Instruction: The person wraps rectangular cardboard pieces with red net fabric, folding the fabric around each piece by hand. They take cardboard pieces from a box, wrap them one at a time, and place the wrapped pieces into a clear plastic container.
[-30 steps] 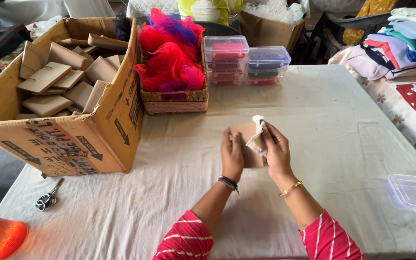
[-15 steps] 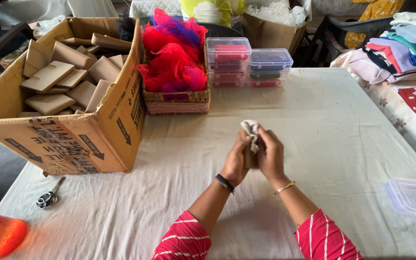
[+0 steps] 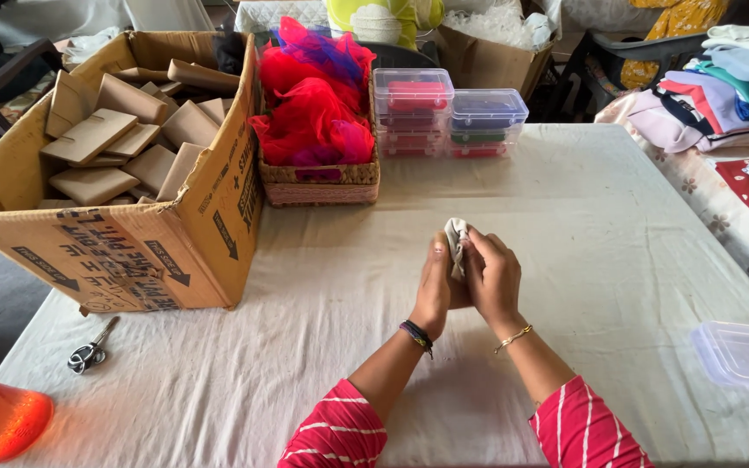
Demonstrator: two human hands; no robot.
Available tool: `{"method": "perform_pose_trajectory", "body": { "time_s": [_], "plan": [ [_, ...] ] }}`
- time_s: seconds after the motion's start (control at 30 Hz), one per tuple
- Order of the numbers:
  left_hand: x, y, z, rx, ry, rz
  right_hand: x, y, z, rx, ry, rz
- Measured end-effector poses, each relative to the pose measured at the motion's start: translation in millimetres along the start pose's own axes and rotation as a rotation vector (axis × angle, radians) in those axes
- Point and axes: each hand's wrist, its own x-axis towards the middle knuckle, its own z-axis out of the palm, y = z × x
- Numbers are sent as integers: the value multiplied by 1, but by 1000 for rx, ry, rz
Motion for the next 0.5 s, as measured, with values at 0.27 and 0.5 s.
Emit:
{"method": "perform_pose_trajectory", "body": {
  "time_s": [0.27,0.5],
  "plan": [
    [12,52,-17,-338,183,-41,-26,-15,20,136,-141,-401],
    [-1,8,2,-223,-5,-123,-7,8,6,-71,59,-399]
  ]
}}
